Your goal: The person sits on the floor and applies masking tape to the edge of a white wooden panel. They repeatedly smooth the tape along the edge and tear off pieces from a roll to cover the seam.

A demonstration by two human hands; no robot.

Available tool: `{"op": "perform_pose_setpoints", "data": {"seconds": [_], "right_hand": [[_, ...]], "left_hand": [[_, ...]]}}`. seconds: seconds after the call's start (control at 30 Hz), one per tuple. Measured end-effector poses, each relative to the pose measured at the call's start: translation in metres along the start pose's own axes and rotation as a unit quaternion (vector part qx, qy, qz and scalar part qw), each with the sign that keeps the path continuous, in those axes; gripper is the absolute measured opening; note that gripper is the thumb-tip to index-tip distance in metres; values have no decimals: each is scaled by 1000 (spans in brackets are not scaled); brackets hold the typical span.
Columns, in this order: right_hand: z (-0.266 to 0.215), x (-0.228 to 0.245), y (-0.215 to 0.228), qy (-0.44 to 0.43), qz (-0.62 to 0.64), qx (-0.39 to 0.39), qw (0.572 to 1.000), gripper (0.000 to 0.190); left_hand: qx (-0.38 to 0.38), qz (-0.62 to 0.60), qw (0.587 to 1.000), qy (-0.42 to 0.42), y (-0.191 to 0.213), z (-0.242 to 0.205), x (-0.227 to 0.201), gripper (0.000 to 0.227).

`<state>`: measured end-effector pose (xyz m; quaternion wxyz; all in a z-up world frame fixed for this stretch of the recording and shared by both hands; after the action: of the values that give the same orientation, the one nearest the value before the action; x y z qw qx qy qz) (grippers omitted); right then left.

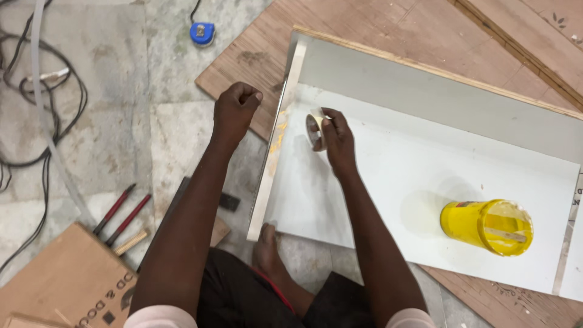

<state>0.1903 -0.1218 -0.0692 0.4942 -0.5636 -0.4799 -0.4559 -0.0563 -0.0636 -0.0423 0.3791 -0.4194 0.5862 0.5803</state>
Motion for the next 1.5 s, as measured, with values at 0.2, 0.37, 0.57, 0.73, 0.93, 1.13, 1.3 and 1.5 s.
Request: {"op": "perform_pose_setpoints", "data": {"seconds": [0.2,0.37,0.57,0.73,0.93,1.13,1.3,1.5], "right_hand": [[-43,80,-14,-4,-93,89,992,39],[-81,90,-19,-26,-97,102,990,39],[-162,80,-25,-43,-169,103,979,42],[-223,94,-30,-41,-195,162,967,50],[-265,101,-39,-62,-186,233,953,52],[-278,89,-36,-8,-152,300,942,54],[-275,80,-32,17,-137,323,936,52],[-265,86,-27,-85,-134,278,947,47]], "left_hand": [[-23,-4,995,-94,1,-68,-69,13],[-38,27,986,-157,8,-87,-89,11],[-41,92,991,-86,25,-136,-84,18],[46,62,997,-31,39,-242,-79,25],[61,69,996,-16,29,-326,-80,39],[42,-17,998,37,18,-348,-51,31],[19,-39,994,101,11,-353,-31,18],[-35,78,996,-27,12,-342,-50,12]]}}
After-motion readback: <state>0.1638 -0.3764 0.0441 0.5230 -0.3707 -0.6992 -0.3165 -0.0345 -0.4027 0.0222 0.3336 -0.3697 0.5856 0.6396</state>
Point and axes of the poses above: each hand's wrist, its own z-axis towards the middle knuckle, its own y-axis out of the back of the hand, x = y × z, the point moved 2 cm from there along z, towards the middle knuckle, and after that the axes turned 6 degrees about z, right-handed, at the moved point
